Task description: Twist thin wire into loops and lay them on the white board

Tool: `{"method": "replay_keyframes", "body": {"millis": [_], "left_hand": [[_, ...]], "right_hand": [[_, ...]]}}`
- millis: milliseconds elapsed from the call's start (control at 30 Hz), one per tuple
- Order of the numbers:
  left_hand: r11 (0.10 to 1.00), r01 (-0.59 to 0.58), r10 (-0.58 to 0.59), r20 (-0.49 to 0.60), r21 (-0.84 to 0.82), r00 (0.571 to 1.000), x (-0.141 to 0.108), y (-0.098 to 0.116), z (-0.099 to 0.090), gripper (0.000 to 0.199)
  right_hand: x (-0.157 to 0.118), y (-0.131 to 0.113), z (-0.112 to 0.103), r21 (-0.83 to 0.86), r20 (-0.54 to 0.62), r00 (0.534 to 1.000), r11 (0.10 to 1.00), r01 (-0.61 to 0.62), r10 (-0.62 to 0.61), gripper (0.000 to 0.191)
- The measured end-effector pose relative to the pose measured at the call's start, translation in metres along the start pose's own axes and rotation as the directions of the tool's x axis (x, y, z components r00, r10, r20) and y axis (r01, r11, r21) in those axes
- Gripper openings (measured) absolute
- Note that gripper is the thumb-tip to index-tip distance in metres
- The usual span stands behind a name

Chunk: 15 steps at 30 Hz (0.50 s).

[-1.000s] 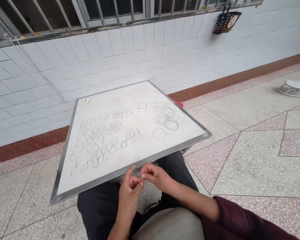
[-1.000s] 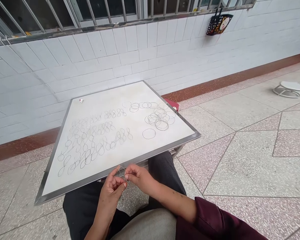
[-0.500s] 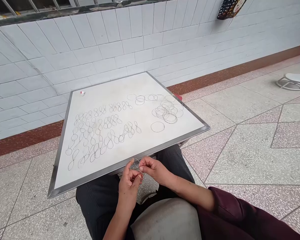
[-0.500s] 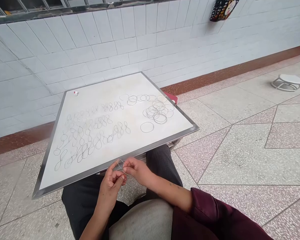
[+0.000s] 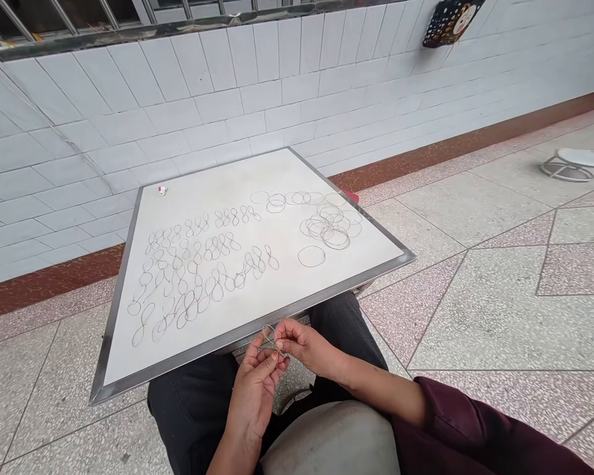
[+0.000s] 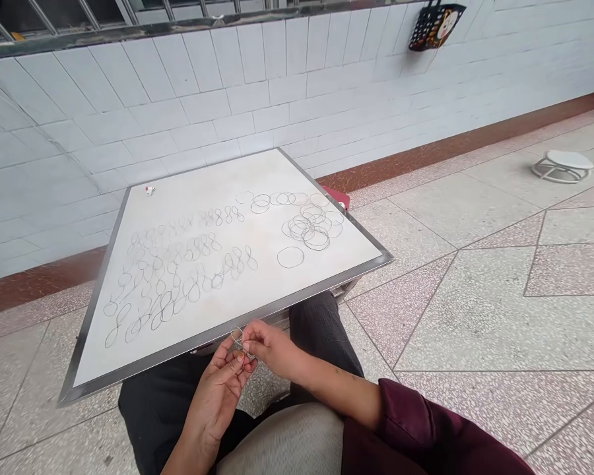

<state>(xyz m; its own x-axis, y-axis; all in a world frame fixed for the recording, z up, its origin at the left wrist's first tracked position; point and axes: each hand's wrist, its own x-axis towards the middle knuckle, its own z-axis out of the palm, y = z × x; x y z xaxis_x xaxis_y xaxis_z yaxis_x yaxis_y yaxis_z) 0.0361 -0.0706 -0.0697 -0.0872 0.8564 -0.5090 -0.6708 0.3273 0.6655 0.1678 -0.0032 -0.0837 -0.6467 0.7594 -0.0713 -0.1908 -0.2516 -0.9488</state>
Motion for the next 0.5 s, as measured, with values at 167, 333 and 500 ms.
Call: {"method": "replay_keyframes", "body": {"millis": [167, 333, 500], "left_hand": [[0.999, -0.041, 0.041, -0.017, -0.004, 0.999, 0.0001, 0.0013, -0.0007, 0.058], [1.000, -0.025, 0.024, -0.043, -0.008, 0.999, 0.0000, 0.0028, -0.0004, 0.059], [0.998, 0.037, -0.034, -0.054, 0.055, 0.998, -0.0015, 0.0034, -0.0026, 0.053]], "right_hand": [[0.0015, -0.0006, 0.0013, 0.042, 0.023, 1.000, 0.999, 0.008, -0.009, 0.042], [0.0028, 0.0008, 0.0031, 0.085, -0.051, 0.998, 0.996, 0.040, -0.035, 0.039], [0.0031, 0.0012, 0.0067, 0.096, -0.127, 0.991, 0.994, 0.050, -0.038, 0.038]]}}
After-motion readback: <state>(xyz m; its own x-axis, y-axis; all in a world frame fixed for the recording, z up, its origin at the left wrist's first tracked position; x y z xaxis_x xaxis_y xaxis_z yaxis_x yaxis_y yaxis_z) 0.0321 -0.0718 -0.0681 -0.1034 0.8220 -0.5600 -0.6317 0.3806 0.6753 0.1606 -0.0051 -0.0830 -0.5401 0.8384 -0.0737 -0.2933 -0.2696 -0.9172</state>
